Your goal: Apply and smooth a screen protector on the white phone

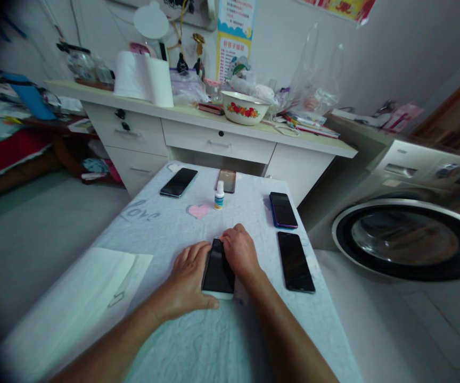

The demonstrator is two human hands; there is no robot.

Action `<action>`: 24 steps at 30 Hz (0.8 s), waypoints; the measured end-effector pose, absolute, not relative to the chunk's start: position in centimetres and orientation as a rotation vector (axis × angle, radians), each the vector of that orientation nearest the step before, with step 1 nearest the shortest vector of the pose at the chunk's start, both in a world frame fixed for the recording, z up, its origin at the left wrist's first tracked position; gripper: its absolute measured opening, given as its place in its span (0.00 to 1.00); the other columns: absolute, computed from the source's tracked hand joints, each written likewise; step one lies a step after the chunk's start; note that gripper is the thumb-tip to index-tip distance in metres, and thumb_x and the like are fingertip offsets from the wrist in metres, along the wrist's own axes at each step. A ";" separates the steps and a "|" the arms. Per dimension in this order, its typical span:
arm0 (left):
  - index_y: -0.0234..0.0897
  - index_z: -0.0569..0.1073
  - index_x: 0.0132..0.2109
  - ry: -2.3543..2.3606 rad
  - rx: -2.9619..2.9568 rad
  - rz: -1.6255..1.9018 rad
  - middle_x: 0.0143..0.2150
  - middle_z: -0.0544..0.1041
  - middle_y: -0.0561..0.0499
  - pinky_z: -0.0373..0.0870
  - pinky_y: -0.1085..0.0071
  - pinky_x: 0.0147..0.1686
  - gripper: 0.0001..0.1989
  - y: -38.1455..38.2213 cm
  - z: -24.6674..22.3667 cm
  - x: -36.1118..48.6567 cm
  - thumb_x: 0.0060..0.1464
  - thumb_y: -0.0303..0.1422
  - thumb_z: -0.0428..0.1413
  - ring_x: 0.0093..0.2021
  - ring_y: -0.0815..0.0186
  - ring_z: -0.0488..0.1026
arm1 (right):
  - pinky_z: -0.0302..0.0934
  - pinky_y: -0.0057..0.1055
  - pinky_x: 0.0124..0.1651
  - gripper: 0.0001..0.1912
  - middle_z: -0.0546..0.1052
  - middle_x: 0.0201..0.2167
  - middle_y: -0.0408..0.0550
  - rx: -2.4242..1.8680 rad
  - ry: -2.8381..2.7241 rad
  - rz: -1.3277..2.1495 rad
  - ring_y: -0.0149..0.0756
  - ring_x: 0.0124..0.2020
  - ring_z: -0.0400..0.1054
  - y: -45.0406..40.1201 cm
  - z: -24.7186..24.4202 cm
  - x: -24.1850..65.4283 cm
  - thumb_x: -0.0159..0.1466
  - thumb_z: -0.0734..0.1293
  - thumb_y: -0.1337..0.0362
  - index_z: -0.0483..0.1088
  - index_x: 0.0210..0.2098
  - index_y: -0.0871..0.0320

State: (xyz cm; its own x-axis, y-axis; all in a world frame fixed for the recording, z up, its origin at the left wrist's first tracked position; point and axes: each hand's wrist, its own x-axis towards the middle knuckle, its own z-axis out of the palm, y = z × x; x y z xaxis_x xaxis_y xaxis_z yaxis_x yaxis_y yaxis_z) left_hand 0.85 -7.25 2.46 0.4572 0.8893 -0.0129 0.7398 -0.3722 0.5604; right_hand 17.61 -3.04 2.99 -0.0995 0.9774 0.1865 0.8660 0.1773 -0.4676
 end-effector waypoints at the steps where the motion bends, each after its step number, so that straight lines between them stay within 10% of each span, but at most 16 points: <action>1: 0.36 0.54 0.61 1.362 2.217 0.409 0.64 0.56 0.39 0.51 0.50 0.62 0.54 -7.3 2.4 0.9 0.27 0.46 0.65 0.63 0.45 0.53 | 0.56 0.25 0.40 0.09 0.71 0.33 0.46 -1.724 -2.013 0.326 0.31 0.35 0.66 -3.0 2.9 17.4 0.65 0.63 0.67 0.76 0.35 0.58; 24: 0.38 0.56 0.58 1.372 2.230 0.457 0.61 0.60 0.42 0.54 0.52 0.60 0.50 -7.4 2.2 0.9 0.27 0.45 0.67 0.60 0.48 0.56 | 0.57 0.27 0.42 0.09 0.71 0.34 0.48 -1.800 -2.058 0.298 0.34 0.37 0.67 -3.5 3.4 19.3 0.64 0.62 0.68 0.76 0.35 0.57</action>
State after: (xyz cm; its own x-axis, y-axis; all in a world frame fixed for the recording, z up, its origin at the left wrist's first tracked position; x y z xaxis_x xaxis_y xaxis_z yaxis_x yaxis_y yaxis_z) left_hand 0.91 -7.40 2.24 0.4418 0.8966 0.0317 0.7366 -0.3826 0.5578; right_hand 19.28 -3.50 3.36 -0.0998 0.9838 0.1489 0.9012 0.1528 -0.4055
